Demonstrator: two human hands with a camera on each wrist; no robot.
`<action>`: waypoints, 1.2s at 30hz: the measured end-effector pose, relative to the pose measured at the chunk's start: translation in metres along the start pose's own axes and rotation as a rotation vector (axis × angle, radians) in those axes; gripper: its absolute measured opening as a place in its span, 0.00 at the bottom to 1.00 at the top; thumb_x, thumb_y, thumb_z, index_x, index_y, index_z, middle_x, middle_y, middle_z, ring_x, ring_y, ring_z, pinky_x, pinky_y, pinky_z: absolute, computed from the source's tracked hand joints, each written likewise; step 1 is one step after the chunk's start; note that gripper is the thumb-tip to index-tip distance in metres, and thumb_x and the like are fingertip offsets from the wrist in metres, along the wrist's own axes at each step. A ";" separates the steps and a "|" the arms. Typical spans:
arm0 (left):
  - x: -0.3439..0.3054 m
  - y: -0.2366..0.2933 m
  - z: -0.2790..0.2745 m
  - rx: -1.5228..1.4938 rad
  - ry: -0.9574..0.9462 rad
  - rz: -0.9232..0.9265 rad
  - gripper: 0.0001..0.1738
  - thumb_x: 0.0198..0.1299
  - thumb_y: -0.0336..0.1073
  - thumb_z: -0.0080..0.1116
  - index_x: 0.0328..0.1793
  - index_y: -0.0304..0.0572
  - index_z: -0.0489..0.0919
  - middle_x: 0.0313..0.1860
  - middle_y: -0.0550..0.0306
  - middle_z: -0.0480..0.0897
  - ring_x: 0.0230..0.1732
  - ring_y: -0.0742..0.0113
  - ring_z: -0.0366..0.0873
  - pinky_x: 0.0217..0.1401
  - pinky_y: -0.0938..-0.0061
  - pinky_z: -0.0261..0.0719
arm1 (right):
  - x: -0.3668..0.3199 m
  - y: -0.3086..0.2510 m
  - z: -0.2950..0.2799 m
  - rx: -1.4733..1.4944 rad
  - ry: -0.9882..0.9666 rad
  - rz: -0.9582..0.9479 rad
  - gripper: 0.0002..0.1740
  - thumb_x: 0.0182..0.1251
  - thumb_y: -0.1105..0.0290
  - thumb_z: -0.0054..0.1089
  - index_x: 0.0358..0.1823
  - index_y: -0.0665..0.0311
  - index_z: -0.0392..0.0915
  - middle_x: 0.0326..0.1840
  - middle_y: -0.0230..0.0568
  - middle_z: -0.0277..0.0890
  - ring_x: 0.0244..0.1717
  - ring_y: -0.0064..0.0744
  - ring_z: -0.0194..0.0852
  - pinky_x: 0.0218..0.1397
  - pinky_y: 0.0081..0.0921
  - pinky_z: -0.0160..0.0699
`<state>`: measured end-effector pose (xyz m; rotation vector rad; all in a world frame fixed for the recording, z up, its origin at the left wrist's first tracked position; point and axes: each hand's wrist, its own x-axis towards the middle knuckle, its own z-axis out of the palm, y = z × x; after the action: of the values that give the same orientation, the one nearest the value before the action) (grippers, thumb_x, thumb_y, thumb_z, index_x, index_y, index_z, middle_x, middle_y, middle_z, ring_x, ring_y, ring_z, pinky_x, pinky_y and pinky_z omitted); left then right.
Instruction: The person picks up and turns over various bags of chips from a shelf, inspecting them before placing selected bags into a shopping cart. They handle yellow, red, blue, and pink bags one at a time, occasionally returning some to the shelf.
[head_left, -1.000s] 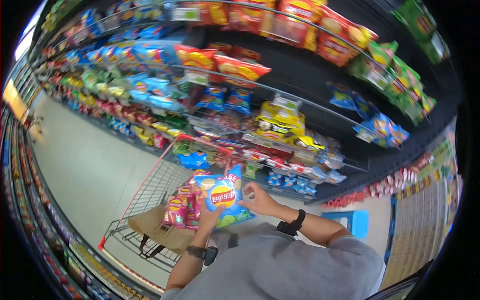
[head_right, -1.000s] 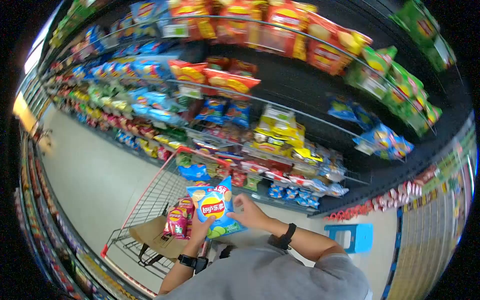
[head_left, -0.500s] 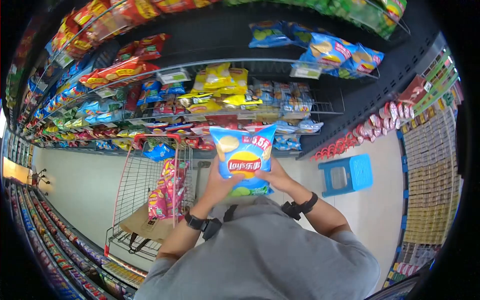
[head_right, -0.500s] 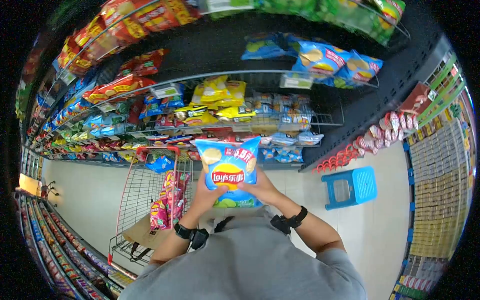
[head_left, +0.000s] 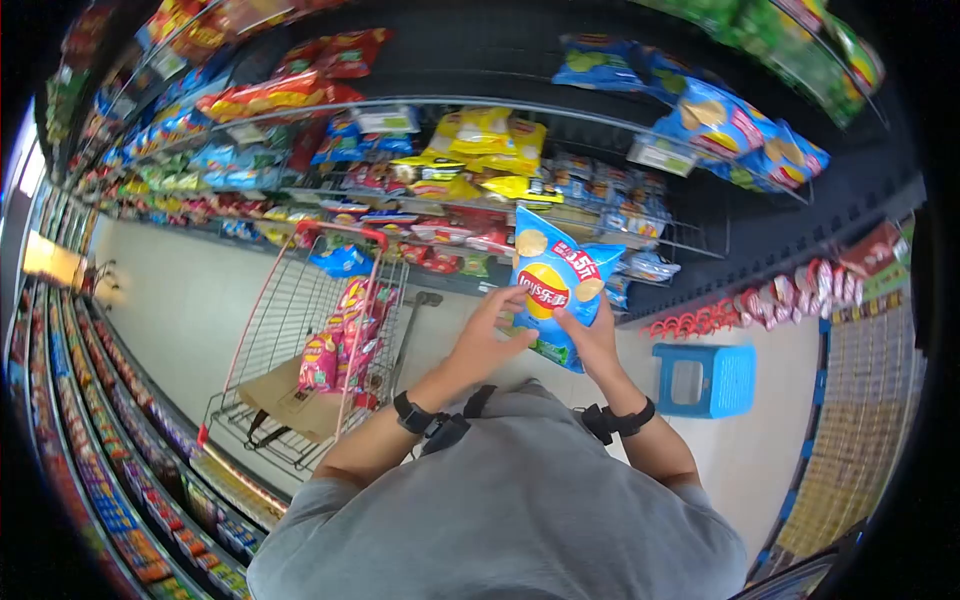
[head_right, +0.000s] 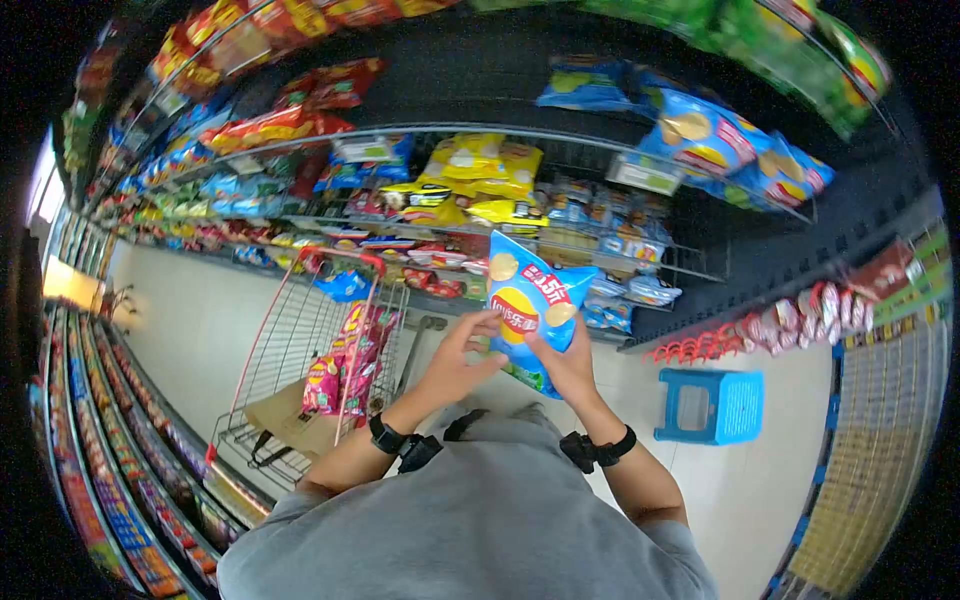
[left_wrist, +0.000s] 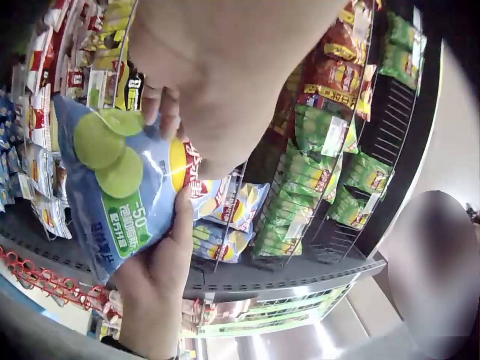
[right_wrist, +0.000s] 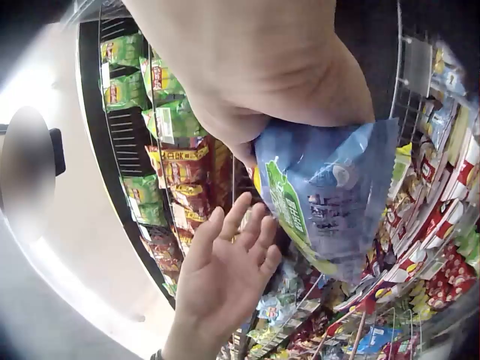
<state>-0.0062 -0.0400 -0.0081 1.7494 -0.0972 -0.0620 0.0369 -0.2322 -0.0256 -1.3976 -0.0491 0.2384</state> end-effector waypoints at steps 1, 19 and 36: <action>-0.003 0.000 -0.005 -0.022 0.072 -0.008 0.39 0.52 0.33 0.71 0.71 0.42 0.65 0.61 0.54 0.73 0.62 0.66 0.71 0.61 0.69 0.73 | 0.002 0.004 0.009 -0.021 -0.075 -0.023 0.37 0.61 0.70 0.69 0.69 0.67 0.59 0.64 0.44 0.68 0.63 0.35 0.71 0.61 0.34 0.76; -0.043 -0.063 -0.193 -0.774 0.191 -0.335 0.32 0.67 0.46 0.57 0.70 0.35 0.65 0.61 0.53 0.75 0.58 0.65 0.76 0.61 0.70 0.75 | 0.050 0.010 0.193 0.222 -0.482 0.526 0.33 0.69 0.57 0.62 0.68 0.67 0.63 0.63 0.45 0.71 0.62 0.32 0.72 0.63 0.34 0.74; 0.008 -0.093 -0.232 -0.418 -0.036 -0.254 0.33 0.66 0.43 0.59 0.73 0.38 0.63 0.62 0.50 0.75 0.58 0.67 0.75 0.58 0.69 0.77 | 0.044 0.020 0.211 0.278 -0.017 0.381 0.31 0.64 0.63 0.67 0.62 0.71 0.66 0.53 0.45 0.78 0.51 0.33 0.80 0.54 0.32 0.81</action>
<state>0.0272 0.2027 -0.0582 1.3341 0.1066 -0.2798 0.0403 -0.0165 -0.0127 -1.1188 0.2306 0.5529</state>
